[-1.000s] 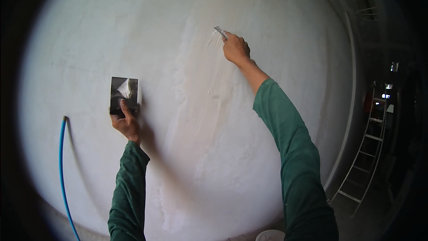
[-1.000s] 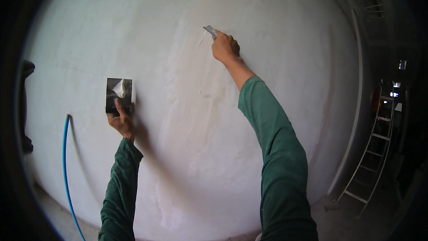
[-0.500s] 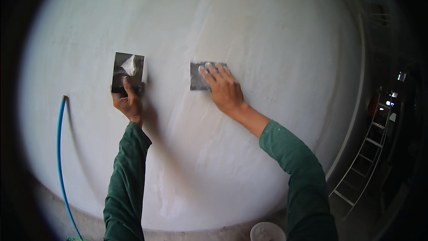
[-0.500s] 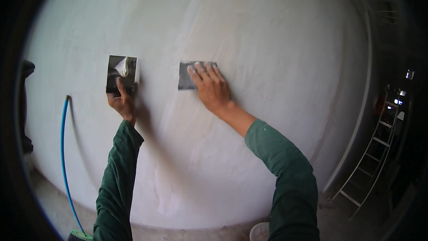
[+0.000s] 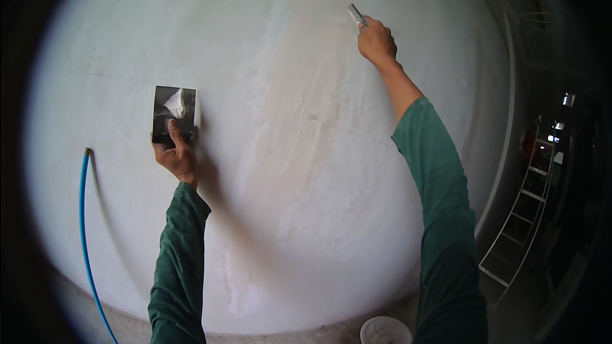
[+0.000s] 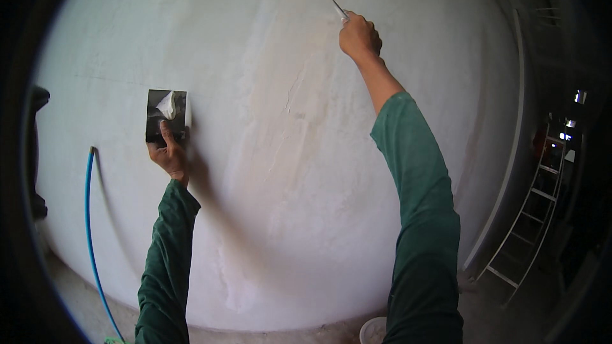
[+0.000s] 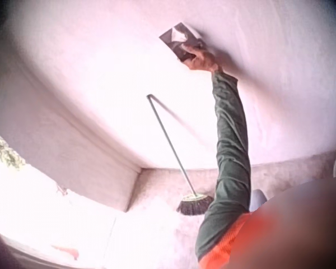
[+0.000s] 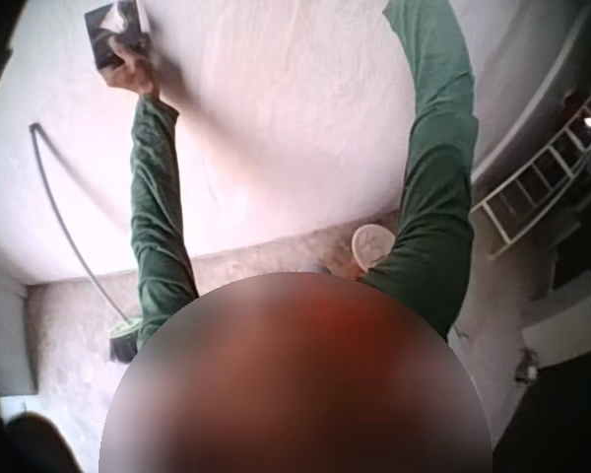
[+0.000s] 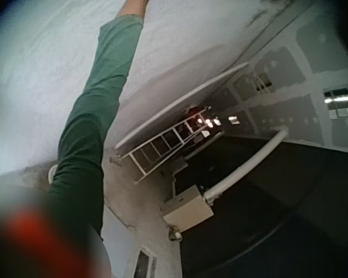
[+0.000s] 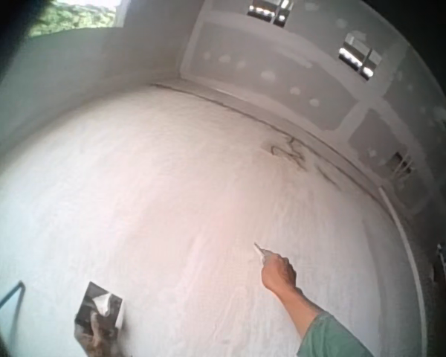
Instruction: The person applies white plaster to a curved wall using a small trowel and a larger hawk. They repeatedly scoop plaster from the hawk and spread it in smooth strokes, working across different sections of the wall.
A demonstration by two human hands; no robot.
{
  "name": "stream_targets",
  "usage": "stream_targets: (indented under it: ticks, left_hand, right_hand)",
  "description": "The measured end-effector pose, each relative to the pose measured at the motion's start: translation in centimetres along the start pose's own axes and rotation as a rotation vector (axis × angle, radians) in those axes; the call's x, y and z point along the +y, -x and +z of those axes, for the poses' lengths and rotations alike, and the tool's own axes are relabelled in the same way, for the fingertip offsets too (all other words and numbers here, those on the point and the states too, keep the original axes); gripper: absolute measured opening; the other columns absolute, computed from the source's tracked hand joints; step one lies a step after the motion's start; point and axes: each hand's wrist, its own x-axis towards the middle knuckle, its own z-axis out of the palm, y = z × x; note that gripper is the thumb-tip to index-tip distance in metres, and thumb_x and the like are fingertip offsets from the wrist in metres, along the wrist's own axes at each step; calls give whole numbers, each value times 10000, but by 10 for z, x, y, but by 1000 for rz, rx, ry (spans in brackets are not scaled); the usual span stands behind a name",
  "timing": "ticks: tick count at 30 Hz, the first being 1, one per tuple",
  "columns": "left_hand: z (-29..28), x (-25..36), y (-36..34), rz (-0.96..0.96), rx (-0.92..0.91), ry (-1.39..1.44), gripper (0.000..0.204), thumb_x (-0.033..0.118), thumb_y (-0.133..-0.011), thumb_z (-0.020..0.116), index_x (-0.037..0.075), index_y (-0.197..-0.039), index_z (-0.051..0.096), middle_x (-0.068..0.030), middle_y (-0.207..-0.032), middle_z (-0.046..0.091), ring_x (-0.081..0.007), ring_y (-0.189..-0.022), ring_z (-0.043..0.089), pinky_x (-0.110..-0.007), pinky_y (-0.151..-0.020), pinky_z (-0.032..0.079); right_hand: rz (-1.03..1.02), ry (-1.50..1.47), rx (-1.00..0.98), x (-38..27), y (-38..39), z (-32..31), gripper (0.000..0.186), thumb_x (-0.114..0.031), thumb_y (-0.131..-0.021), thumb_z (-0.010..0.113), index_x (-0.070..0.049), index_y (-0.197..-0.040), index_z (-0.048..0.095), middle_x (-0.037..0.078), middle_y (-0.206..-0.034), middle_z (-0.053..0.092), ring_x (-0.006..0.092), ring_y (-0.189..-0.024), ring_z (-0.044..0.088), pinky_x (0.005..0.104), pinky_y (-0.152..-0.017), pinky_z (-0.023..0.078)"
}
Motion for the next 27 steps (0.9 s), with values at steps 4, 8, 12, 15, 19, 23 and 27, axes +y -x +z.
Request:
stream_targets:
  ticks: [4, 8, 12, 15, 19, 23, 27]
  left_hand:
    - [0, -3, 0, -22, 4, -16, 294, 256, -1035, 715, -21, -1127, 676, -43, -951, 728, -108, -784, 639, -265, -692, 534]
    - [-2, -5, 0, 27, -10, 7, 290, 252, -1038, 712, -21, -1129, 678, -45, -944, 728, -107, -778, 635, -262, -686, 529]
    - [-3, -5, 0, -17, -22, 8, 296, 255, -1037, 714, -24, -1132, 677, -51, -961, 732, -110, -792, 638, -265, -694, 531]
    - [-1, -4, 0, -3, -6, -2, 314, 266, -1032, 721, -28, -1134, 677, -53, -972, 734, -110, -806, 639, -262, -701, 528]
    - [0, -3, 1, 5, -1, 3, 320, 272, -1029, 725, -25, -1138, 678, -52, -972, 733, -112, -815, 644, -262, -711, 531]
    - [-2, -6, -1, -58, 6, -13, 326, 281, -1026, 730, -21, -1137, 680, -48, -961, 728, -112, -811, 643, -261, -718, 533]
    - [-1, -8, -1, 11, -9, 21, 320, 277, -1025, 730, -20, -1133, 681, -51, -956, 727, -116, -812, 646, -269, -720, 541]
  right_hand:
    - [-51, 102, -48, 12, 3, 6, 393, -318, -1086, 500, -290, -1465, 602, 200, -1244, 715, 440, -1171, 663, 527, -991, 532]
    - [-218, -14, -35, 14, 47, 34, 459, -167, -1023, 565, -291, -1464, 601, 167, -1312, 696, 403, -1201, 655, 495, -1006, 530]
    - [-467, -37, 100, 26, 102, 75, 590, 17, -909, 614, -204, -1456, 601, 128, -1440, 632, 357, -1308, 599, 463, -1084, 506]
    - [-542, -5, 116, 30, 146, 93, 613, 48, -886, 619, -170, -1459, 593, 143, -1443, 630, 382, -1337, 573, 477, -1099, 495]
    - [-628, -13, 98, 19, 208, 91, 598, 61, -889, 611, -153, -1447, 604, 155, -1439, 632, 414, -1335, 573, 498, -1112, 483]
    - [-654, -58, 86, 12, 278, 98, 556, 57, -897, 598, -140, -1415, 642, 170, -1415, 646, 413, -1302, 607, 509, -1103, 490]
    - [-753, 15, 9, 20, 356, 106, 513, 5, -922, 570, -116, -1415, 641, 175, -1371, 659, 409, -1253, 633, 519, -1080, 504]
